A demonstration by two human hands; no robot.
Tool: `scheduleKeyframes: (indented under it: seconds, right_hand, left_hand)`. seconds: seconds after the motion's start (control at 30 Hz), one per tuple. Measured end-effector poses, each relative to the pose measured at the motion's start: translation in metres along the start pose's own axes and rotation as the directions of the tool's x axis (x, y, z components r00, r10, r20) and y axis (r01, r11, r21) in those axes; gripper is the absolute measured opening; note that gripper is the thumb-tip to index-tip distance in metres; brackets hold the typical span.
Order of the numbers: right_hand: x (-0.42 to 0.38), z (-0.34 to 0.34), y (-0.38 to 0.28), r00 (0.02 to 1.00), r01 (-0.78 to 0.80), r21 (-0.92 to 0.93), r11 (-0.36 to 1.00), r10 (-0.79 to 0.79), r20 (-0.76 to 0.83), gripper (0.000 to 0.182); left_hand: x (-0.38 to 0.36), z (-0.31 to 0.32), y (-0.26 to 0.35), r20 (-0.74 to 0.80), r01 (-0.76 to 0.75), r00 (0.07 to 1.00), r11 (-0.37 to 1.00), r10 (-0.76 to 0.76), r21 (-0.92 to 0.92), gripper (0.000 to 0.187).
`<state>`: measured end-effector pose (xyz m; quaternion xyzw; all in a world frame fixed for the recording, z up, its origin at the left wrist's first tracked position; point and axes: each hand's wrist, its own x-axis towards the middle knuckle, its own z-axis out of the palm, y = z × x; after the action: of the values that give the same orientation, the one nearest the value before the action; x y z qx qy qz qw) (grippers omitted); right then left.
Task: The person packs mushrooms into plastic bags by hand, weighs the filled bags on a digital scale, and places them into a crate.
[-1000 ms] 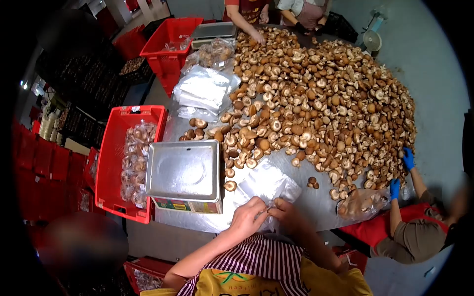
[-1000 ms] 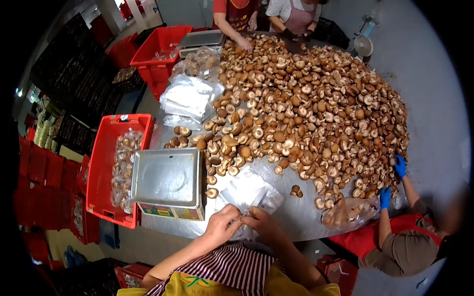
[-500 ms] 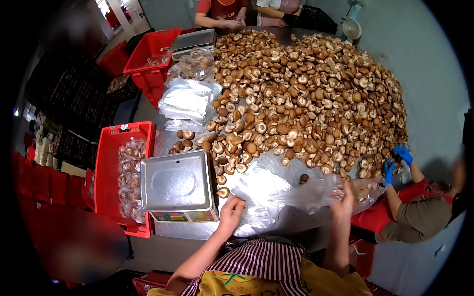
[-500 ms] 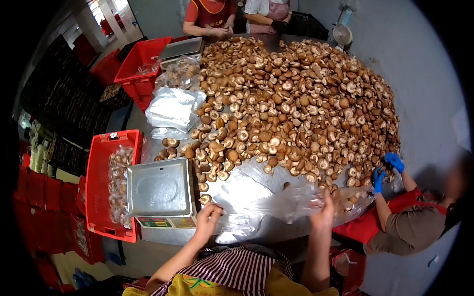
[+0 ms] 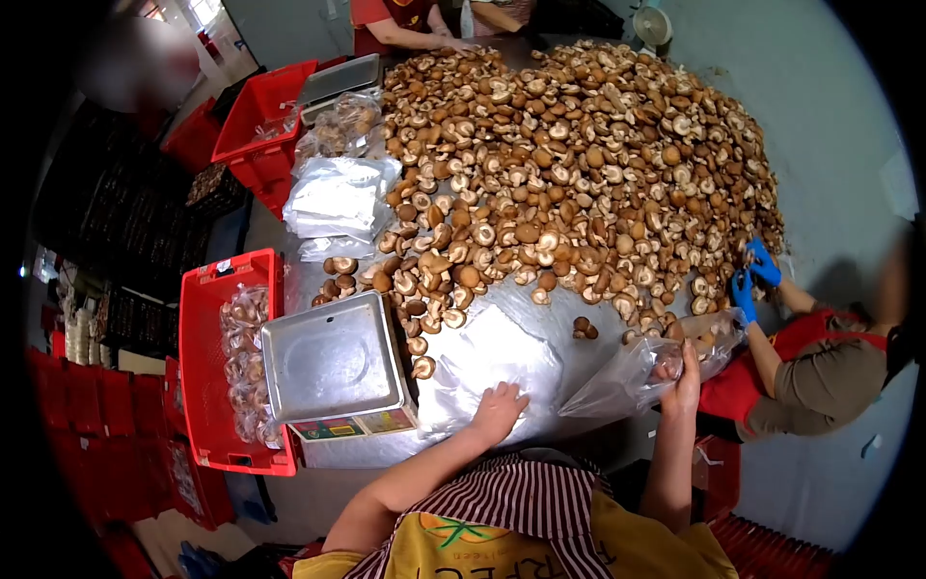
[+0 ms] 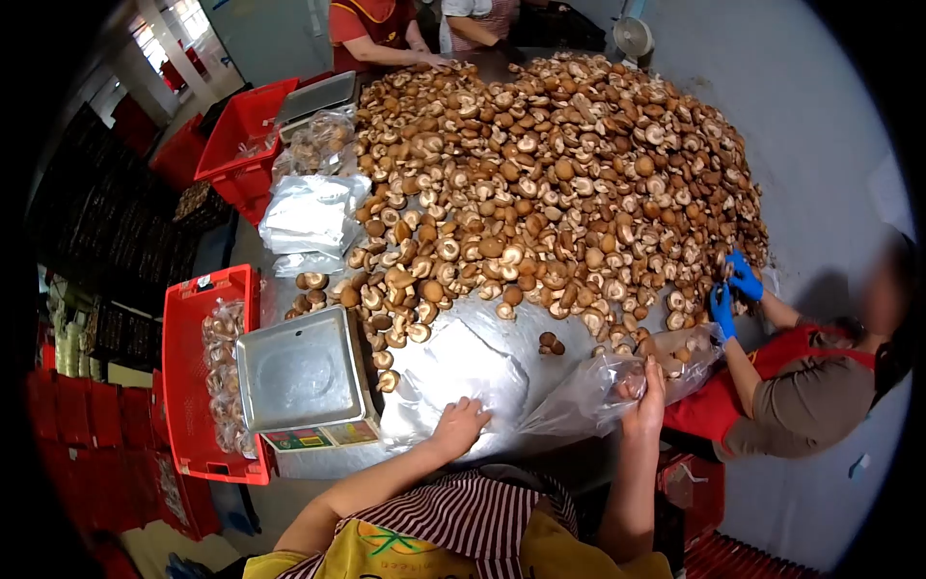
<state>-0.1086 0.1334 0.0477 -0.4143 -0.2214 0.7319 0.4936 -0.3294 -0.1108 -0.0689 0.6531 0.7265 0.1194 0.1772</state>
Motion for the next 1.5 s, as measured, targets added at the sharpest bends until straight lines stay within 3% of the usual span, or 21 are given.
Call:
scheduleKeyframes:
  seconds: [0.07, 0.3, 0.37, 0.4, 0.47, 0.53, 0.57, 0.67, 0.73, 0.77, 0.8, 0.87, 1.07, 1.2, 1.27, 1.3, 1.37, 1.4, 1.43, 1.47, 1.5]
  right_hand:
    - [0.001, -0.002, -0.004, 0.999, 0.004, -0.001, 1.0, -0.004, -0.044, 0.012]
    - [-0.016, 0.038, 0.007, 0.978, 0.146, -0.304, 0.942, -0.091, 0.186, 0.007]
    - [-0.018, 0.05, 0.021, 0.975, 0.099, -0.442, 0.891, 0.003, 0.224, 0.008]
    - [-0.021, 0.055, 0.027, 0.963, 0.051, -0.581, 0.813, 0.113, 0.243, 0.009]
    - [-0.049, 0.082, 0.037, 0.902, 0.146, -0.609, 0.78, 0.148, 0.406, 0.01]
    - [-0.057, 0.084, 0.059, 0.755, 0.381, -0.599, 0.704, 0.136, 0.641, 0.01]
    - [-0.065, 0.091, 0.068, 0.744, 0.35, -0.562, 0.749, 0.142, 0.653, 0.01]
    - [-0.082, 0.106, 0.066, 0.737, 0.282, -0.542, 0.792, 0.183, 0.651, 0.012]
    - [-0.081, 0.11, 0.06, 0.71, 0.408, -0.666, 0.624, 0.242, 0.661, 0.015]
    - [-0.079, 0.11, 0.06, 0.617, 0.637, -0.578, 0.511, 0.112, 0.779, 0.025]
    - [-0.08, 0.111, 0.058, 0.62, 0.636, -0.579, 0.51, 0.107, 0.777, 0.025]
    - [-0.085, 0.112, 0.047, 0.615, 0.707, -0.667, 0.234, 0.262, 0.744, 0.031]
    - [-0.044, 0.069, 0.057, 0.73, 0.663, -0.726, 0.184, 0.054, 0.681, 0.016]
    - [-0.012, 0.037, 0.083, 0.703, 0.698, -0.697, 0.166, 0.03, 0.711, 0.01]
    - [-0.001, 0.033, 0.09, 0.691, 0.648, -0.747, 0.153, 0.296, 0.66, 0.023]
    - [0.008, 0.035, 0.093, 0.688, 0.649, -0.745, 0.154, 0.3, 0.661, 0.023]
    - [0.032, 0.051, 0.091, 0.644, 0.398, -0.858, 0.325, 0.568, 0.513, 0.043]
    - [0.05, 0.064, 0.089, 0.656, 0.485, -0.833, 0.266, 0.52, 0.548, 0.056]
    - [0.07, 0.073, 0.099, 0.738, 0.389, -0.852, 0.35, 0.435, 0.516, 0.056]
    - [0.074, 0.105, 0.087, 0.814, 0.36, -0.888, 0.286, 0.367, 0.449, 0.054]
    - [0.107, 0.11, 0.106, 0.765, 0.543, -0.783, 0.304, 0.205, 0.61, 0.054]
  left_hand:
    - [-0.016, -0.011, 0.0, 0.199, 0.001, 0.98, 1.0, 0.004, -0.026, 0.033]
    - [-0.044, -0.036, -0.017, 0.444, -0.05, 0.889, 0.987, 0.113, -0.15, 0.047]
    - [-0.022, -0.061, -0.008, 0.376, 0.024, 0.922, 0.958, 0.09, -0.286, 0.058]
    - [-0.006, -0.083, 0.003, 0.216, 0.055, 0.975, 0.894, 0.048, -0.446, 0.065]
    - [0.015, -0.131, 0.029, -0.122, 0.012, 0.988, 0.834, -0.095, -0.551, 0.071]
    - [0.028, -0.16, 0.05, -0.202, -0.043, 0.975, 0.814, -0.093, -0.579, 0.071]
    - [0.033, -0.166, 0.055, -0.273, -0.082, 0.956, 0.788, -0.112, -0.61, 0.071]
    - [0.038, -0.145, 0.047, -0.328, -0.124, 0.944, 0.898, -0.024, -0.422, 0.041]
    - [0.034, -0.139, 0.041, -0.33, -0.076, 0.939, 0.881, -0.094, -0.466, 0.032]
    - [0.033, -0.141, 0.038, -0.322, -0.023, 0.932, 0.857, -0.168, -0.514, 0.024]
    - [0.031, -0.143, 0.037, -0.32, -0.026, 0.933, 0.858, -0.163, -0.513, 0.024]
    - [0.027, -0.15, 0.036, -0.323, 0.06, 0.897, 0.807, -0.302, -0.587, 0.02]
    - [0.013, -0.138, 0.021, -0.378, 0.079, 0.863, 0.829, -0.335, -0.554, 0.026]
    - [0.011, -0.101, -0.021, -0.287, 0.208, 0.77, 0.649, -0.57, -0.732, 0.022]
    - [0.014, -0.076, -0.042, -0.256, 0.131, 0.771, 0.538, -0.583, -0.832, 0.015]
    - [0.013, -0.071, -0.049, -0.189, 0.214, 0.781, 0.539, -0.596, -0.815, 0.011]
    - [0.018, -0.053, -0.062, -0.13, 0.25, 0.788, 0.505, -0.602, -0.826, 0.011]
    - [0.017, -0.044, -0.067, -0.07, 0.286, 0.793, 0.472, -0.605, -0.834, 0.011]
    - [0.022, -0.056, -0.057, -0.014, 0.366, 0.782, 0.478, -0.623, -0.798, 0.012]
    - [0.026, -0.047, -0.055, -0.009, 0.375, 0.776, 0.473, -0.631, -0.797, 0.012]
    - [0.033, -0.033, -0.057, 0.008, 0.353, 0.792, 0.448, -0.61, -0.821, 0.012]
